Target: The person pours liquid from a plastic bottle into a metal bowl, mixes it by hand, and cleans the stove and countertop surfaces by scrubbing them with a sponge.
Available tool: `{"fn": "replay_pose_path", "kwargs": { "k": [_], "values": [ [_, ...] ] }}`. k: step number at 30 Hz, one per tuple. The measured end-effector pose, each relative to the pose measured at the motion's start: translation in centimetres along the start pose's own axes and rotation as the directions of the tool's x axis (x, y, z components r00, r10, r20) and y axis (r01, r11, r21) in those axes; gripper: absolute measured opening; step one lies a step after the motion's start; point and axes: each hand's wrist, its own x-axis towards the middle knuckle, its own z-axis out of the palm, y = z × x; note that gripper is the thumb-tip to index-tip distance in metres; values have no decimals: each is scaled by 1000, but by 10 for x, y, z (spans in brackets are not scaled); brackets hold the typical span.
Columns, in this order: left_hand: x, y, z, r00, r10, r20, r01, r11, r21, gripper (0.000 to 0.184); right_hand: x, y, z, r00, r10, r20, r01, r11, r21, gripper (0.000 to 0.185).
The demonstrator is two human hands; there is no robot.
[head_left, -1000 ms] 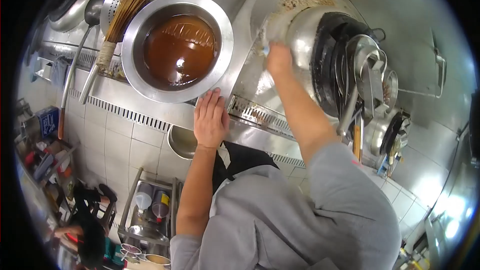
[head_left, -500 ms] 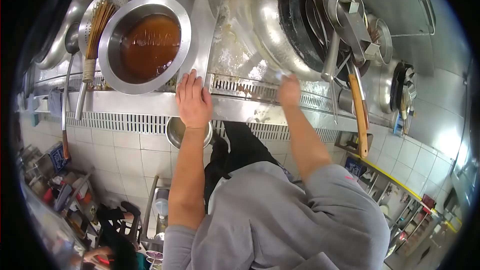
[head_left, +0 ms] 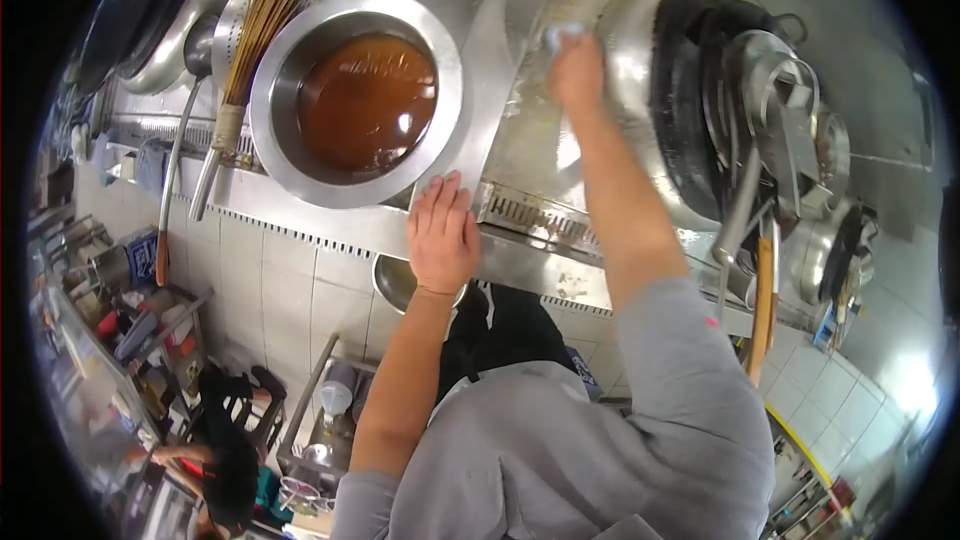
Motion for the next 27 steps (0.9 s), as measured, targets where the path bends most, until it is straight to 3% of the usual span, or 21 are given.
{"fn": "replay_pose_path", "kwargs": {
  "k": [4, 6, 8, 12, 16, 20, 21, 27],
  "values": [
    [2, 0, -1, 999, -27, 37, 27, 1000, 6, 36, 27, -15, -5, 988, -148, -52, 153, 980, 125, 38],
    [0, 2, -5, 998, -41, 48, 41, 999, -7, 36, -16, -9, -9, 959, -282, 39, 270, 946, 181, 37],
    [2, 0, -1, 999, -34, 35, 35, 999, -4, 35, -72, -23, -14, 933, -319, 166, 289, 940, 184, 33],
    [1, 1, -2, 999, -11, 34, 10, 999, 36, 35, -99, -44, -26, 922, -353, 161, 298, 910, 287, 26],
    [0, 4, 0, 1000, 4, 12, -4, 1000, 3, 33, -156, -45, -49, 819, -509, 266, 383, 828, 409, 22],
    [-2, 3, -1, 1000, 13, 8, -13, 1000, 15, 33, -200, -10, -74, 769, -522, 369, 386, 840, 382, 17],
    [-3, 1, -2, 1000, 13, 8, -13, 1000, 17, 34, -203, 11, -71, 762, -536, 363, 347, 811, 470, 16],
    [-5, 4, 6, 996, 75, -52, -73, 997, 33, 33, -215, -43, -53, 741, -521, 423, 359, 840, 406, 5]
  ]
}}
